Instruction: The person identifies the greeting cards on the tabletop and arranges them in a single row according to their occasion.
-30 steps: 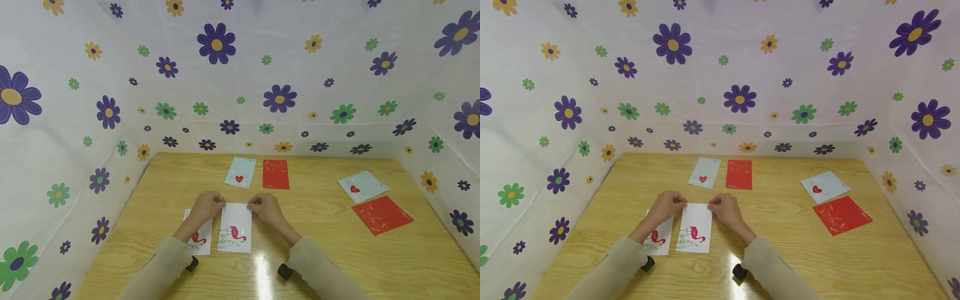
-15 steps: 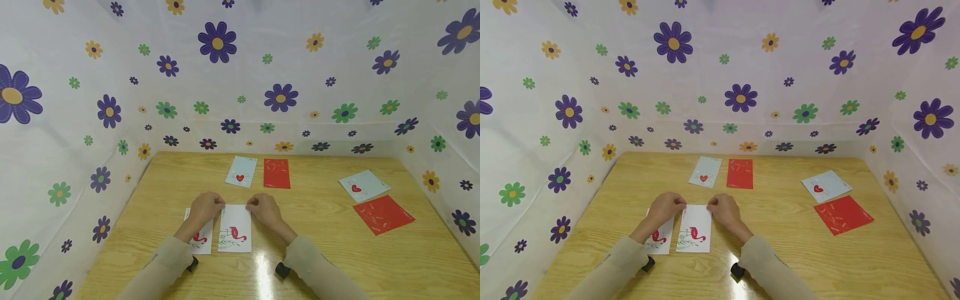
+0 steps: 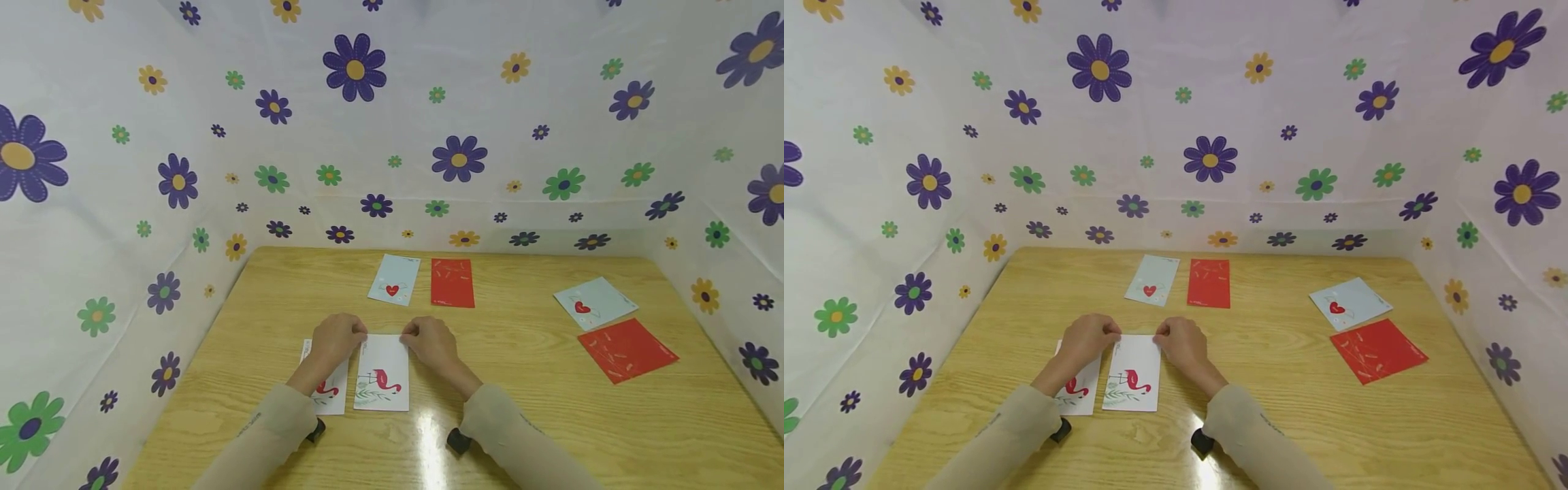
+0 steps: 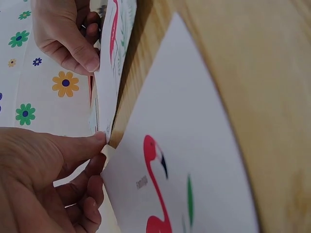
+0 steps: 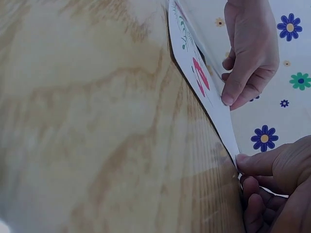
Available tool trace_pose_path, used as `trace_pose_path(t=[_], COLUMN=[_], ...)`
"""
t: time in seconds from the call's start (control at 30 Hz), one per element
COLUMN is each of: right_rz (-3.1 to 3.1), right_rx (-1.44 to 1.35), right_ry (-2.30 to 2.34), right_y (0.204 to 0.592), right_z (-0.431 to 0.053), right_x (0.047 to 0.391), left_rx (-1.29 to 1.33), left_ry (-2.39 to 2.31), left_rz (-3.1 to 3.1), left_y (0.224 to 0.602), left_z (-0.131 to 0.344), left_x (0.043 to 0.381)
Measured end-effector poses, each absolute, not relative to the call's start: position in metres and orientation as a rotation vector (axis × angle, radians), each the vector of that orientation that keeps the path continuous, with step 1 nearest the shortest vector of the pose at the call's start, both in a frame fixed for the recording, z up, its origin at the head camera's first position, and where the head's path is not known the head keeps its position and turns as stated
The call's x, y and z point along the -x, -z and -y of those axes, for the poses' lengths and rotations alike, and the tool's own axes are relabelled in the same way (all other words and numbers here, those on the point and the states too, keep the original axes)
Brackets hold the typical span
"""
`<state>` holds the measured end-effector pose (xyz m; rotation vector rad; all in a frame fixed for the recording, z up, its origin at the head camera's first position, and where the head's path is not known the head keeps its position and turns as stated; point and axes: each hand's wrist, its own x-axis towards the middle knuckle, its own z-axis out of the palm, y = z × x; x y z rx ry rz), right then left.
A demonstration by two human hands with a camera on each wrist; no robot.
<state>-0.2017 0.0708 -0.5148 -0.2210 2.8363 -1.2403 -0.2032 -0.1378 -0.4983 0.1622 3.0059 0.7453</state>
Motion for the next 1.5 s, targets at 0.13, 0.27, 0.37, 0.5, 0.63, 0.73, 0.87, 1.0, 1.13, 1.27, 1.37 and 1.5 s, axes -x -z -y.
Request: trace_pose_path(t=[0.13,0.27,0.37,0.5,0.63,0.73,0.87,1.0,1.13,1.27,1.37,1.5], right_rz=[-2.853,-2.861,-2.868,-2.872,-2.874,-2.870,-2.865,-2.869,-2.872,-2.816,-2.728,-2.640], right_rx=[0.224,0.234,0.244,0.253,0.248,0.247,0.244,0.243,0.260,0.263,0.278,0.339], right_ry=[1.224,1.231,1.236,1.242,1.243,1.249,1.255,1.251,1.275,1.382,1.489,1.582], right_y=[0.516,0.518,0.519,0.519,0.518,0.518,0.517,0.519,0.520,0.520,0.520,0.515], right_z=[-0.070,-0.071,-0.071,-0.071,-0.071,-0.072,-0.072,-0.072,-0.074,-0.079,-0.085,-0.094], right_x=[0.202,0.202,0.202,0.202,0.201,0.201,0.201,0.201,0.201,0.201,0.203,0.208], left_rx=[-0.163,-0.157,-0.149,-0.157,-0.186,-0.193,-0.191,-0.199,-0.188,-0.174,-0.168,-0.157], left_ry=[-0.790,-0.830,-0.832,-0.815,-0.789,-0.772,-0.760,-0.748,-0.749,-0.783,-0.823,-0.923], left_rz=[-2.988,-2.957,-2.948,-2.968,-3.004,-3.024,-3.034,-3.041,-3.040,-3.047,-3.048,-3.037], left_y=[0.501,0.501,0.499,0.498,0.499,0.499,0.500,0.501,0.500,0.494,0.488,0.480], left_z=[0.138,0.138,0.138,0.137,0.137,0.137,0.137,0.138,0.139,0.140,0.141,0.143], left_x=[0.204,0.205,0.204,0.203,0.203,0.204,0.204,0.205,0.205,0.204,0.205,0.209])
